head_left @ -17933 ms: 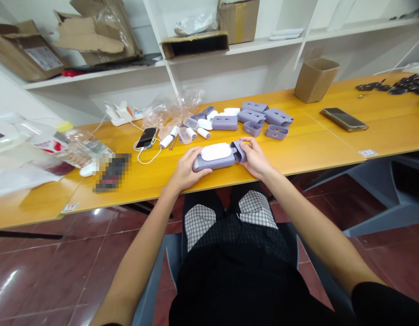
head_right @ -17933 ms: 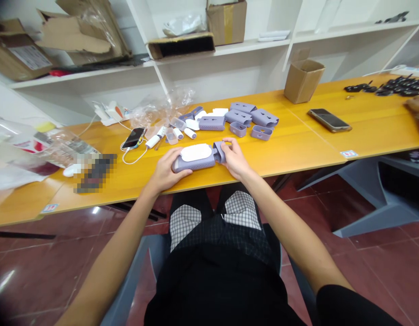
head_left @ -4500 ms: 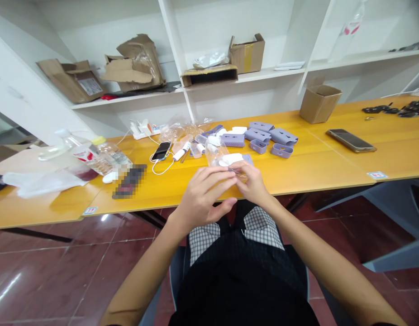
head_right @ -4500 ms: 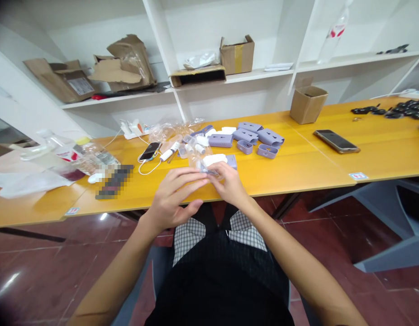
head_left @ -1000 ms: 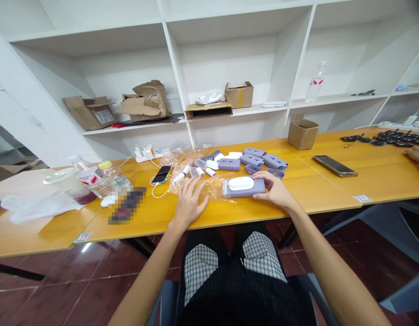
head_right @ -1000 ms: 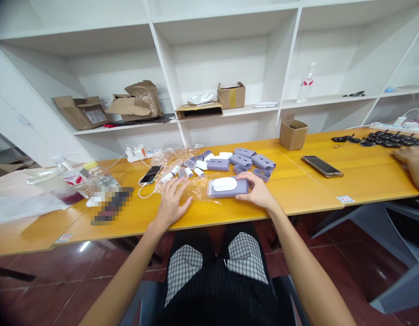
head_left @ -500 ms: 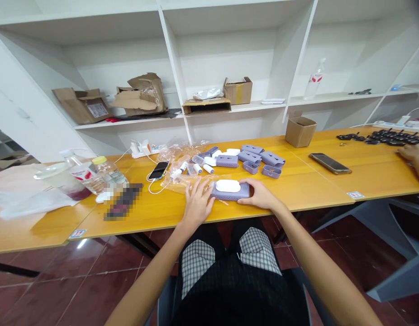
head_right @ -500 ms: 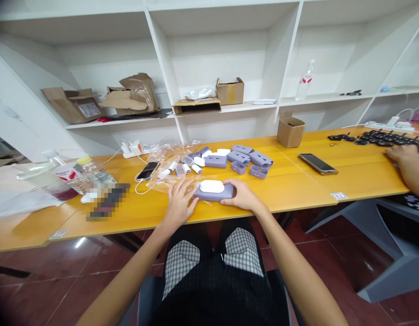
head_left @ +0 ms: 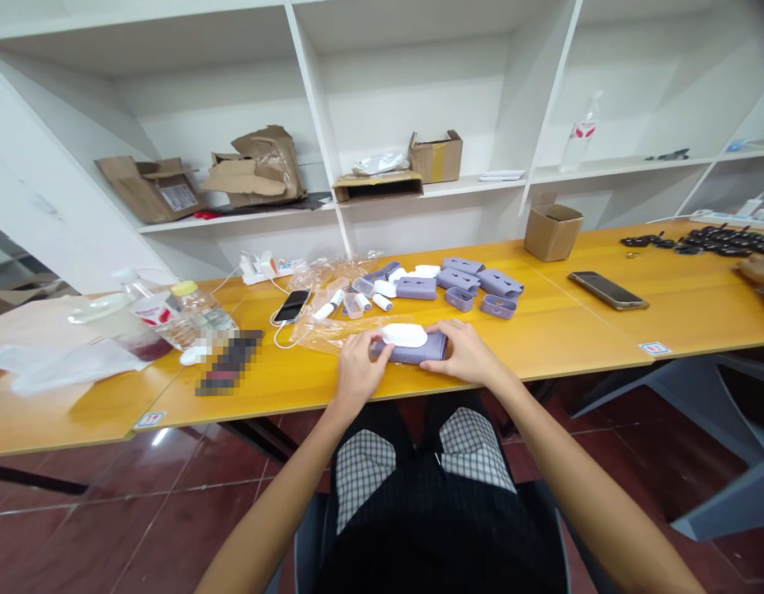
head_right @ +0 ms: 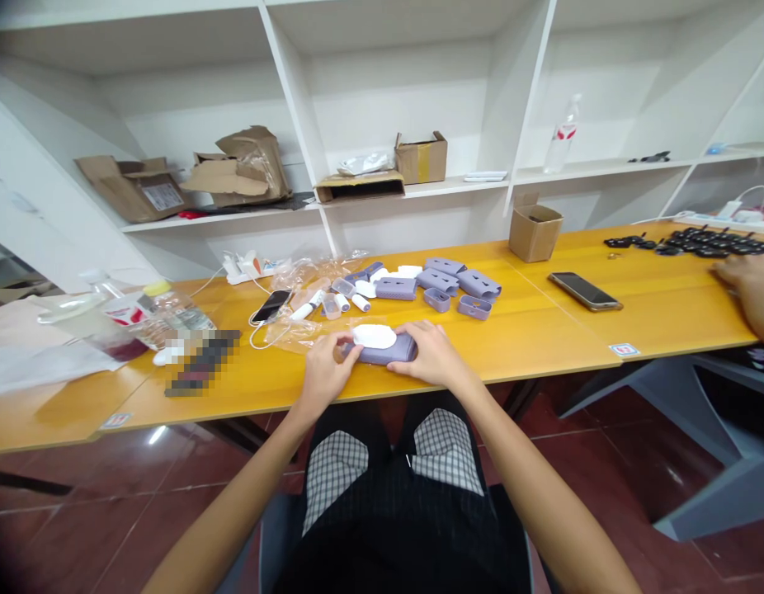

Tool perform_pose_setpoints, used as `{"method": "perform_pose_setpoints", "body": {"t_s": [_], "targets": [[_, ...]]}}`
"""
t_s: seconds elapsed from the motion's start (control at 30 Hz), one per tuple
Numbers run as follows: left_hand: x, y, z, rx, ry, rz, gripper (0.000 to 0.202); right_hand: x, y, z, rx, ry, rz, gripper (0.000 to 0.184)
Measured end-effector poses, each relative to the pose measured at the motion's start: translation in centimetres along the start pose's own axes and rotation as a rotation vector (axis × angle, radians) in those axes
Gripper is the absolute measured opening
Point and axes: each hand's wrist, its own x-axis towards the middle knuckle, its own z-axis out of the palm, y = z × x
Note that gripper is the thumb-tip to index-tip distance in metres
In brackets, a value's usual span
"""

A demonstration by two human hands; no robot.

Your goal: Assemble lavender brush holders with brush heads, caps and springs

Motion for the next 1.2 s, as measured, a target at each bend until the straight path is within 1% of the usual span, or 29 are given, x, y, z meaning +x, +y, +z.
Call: {"method": "perform_pose_setpoints", "body": {"t_s": [0.1,0.17,0.27,0.37,0.47,0.53,0.73,0.83,0.97,1.07,1.13,1.2], "targets": [[0.3,-0.2,-0.2,-0.022,-0.015,-0.059,0.020,0.0,-0.1,-0.1,-0.015,-0.011,0.011,0.055],[0.5,-0.2,-0.3,-0.008,-0.011,-0.067,0.024,0.0,-0.3,0.1,-0.027,-0.017,0.006,0.054],[0.5,0.1,-0.3,-0.009,0.038,-0.039,0.024,-0.1,-0.9,0.4,-0.068,-0.013,-0.003,0.054],[0.3,0.6,-0.1,-0.037,0.091,0.021,0.021,-0.2,-1.6,0.8,-0.121,0.009,-0.014,0.055],[0.1,1.1,0.0,-0.056,0.106,0.078,0.019,-0.3,-2.2,1.2,-0.150,0.071,-0.043,0.054],[0.2,1.3,0.0,-0.077,0.107,0.086,0.018,-0.3,-2.3,1.5,-0.139,0.128,-0.075,0.053],[0.8,1.0,-0.5,-0.185,0.125,-0.009,0.018,-0.3,-1.8,2.4,0.034,0.311,-0.206,0.049],[1.1,1.3,-1.0,-0.230,0.131,-0.030,0.017,-0.4,-1.5,2.8,0.077,0.368,-0.241,0.048],[0.9,2.2,-1.8,-0.320,0.094,-0.004,0.020,-0.7,-1.7,3.3,0.096,0.328,-0.293,0.048],[0.8,2.9,-2.0,-0.352,0.061,0.013,0.021,-1.0,-1.9,4.0,0.108,0.315,-0.303,0.047],[0.8,3.0,-2.2,-0.331,0.036,0.038,0.020,-1.0,-2.0,4.2,0.124,0.332,-0.282,0.047],[1.0,2.8,-2.4,-0.272,0.003,0.098,0.020,-0.9,-2.1,4.3,0.157,0.336,-0.223,0.047]]}}
